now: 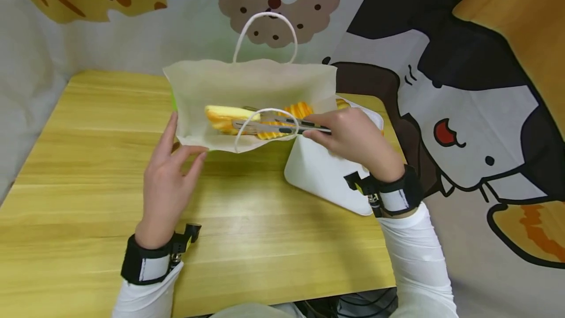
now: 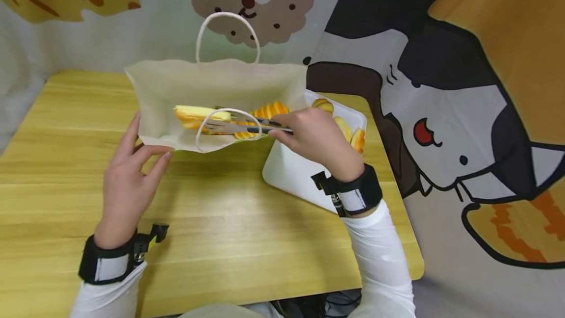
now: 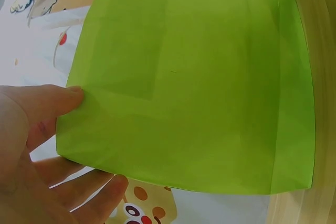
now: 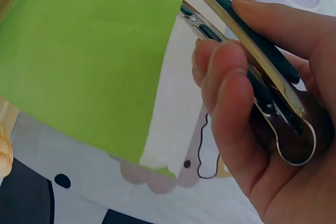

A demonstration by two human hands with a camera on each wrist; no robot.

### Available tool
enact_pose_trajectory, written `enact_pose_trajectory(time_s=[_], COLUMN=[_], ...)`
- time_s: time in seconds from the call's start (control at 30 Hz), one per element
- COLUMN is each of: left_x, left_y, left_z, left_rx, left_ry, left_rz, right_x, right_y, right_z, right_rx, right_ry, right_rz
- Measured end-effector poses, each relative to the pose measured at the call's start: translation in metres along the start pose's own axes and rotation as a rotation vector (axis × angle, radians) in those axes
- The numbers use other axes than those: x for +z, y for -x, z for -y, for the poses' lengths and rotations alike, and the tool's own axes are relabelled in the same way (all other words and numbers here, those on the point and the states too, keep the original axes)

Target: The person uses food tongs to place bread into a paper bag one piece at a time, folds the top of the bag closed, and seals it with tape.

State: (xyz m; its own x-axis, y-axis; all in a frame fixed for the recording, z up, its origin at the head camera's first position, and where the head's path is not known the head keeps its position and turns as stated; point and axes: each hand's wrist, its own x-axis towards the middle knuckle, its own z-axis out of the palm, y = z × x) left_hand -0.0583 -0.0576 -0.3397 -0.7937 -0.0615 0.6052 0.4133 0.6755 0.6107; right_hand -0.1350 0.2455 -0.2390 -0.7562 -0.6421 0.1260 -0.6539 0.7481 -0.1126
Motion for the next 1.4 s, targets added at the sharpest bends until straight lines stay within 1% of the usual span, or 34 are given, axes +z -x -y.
enact_pose_trajectory(time_s=[0.1,0.2,0.3,0.4,0.53,0.67,0.8,0.9,1.07,1.27,1.4], left_x=[0.001,0.002,0.001,0.000,0.001,0.002,0.003,0.004,0.005,0.006,0.006], left_y=[0.001,0.002,0.002,0.001,0.000,0.000,-0.001,-0.001,-0.001,-0.002,-0.002], left_z=[0.000,0.000,0.001,0.001,0.000,-0.001,-0.001,-0.001,-0.001,0.001,0.000], left_rx=[0.000,-0.004,-0.010,-0.014,-0.019,-0.016,-0.019,-0.021,-0.020,-0.021,-0.026], left_ry=[0.002,-0.004,-0.013,-0.017,-0.018,-0.015,-0.010,-0.002,0.001,0.002,0.000], left_rz=[0.006,0.016,0.023,0.024,0.028,0.027,0.027,0.025,0.019,0.016,0.020], right_x=[0.004,0.005,0.003,0.001,0.000,-0.001,0.000,0.003,0.009,0.018,0.028], right_y=[-0.004,-0.005,-0.002,0.002,0.009,0.019,0.029,0.035,0.044,0.057,0.065], right_z=[0.002,0.002,0.000,-0.001,-0.002,-0.004,-0.007,-0.010,-0.013,-0.011,-0.008], right_rx=[0.004,0.034,0.080,0.106,0.106,0.100,0.091,0.105,0.151,0.191,0.225], right_ry=[-0.013,-0.031,-0.071,-0.106,-0.102,-0.099,-0.135,-0.172,-0.207,-0.265,-0.345], right_rz=[0.028,0.050,0.049,0.037,-0.011,-0.090,-0.163,-0.181,-0.177,-0.249,-0.289])
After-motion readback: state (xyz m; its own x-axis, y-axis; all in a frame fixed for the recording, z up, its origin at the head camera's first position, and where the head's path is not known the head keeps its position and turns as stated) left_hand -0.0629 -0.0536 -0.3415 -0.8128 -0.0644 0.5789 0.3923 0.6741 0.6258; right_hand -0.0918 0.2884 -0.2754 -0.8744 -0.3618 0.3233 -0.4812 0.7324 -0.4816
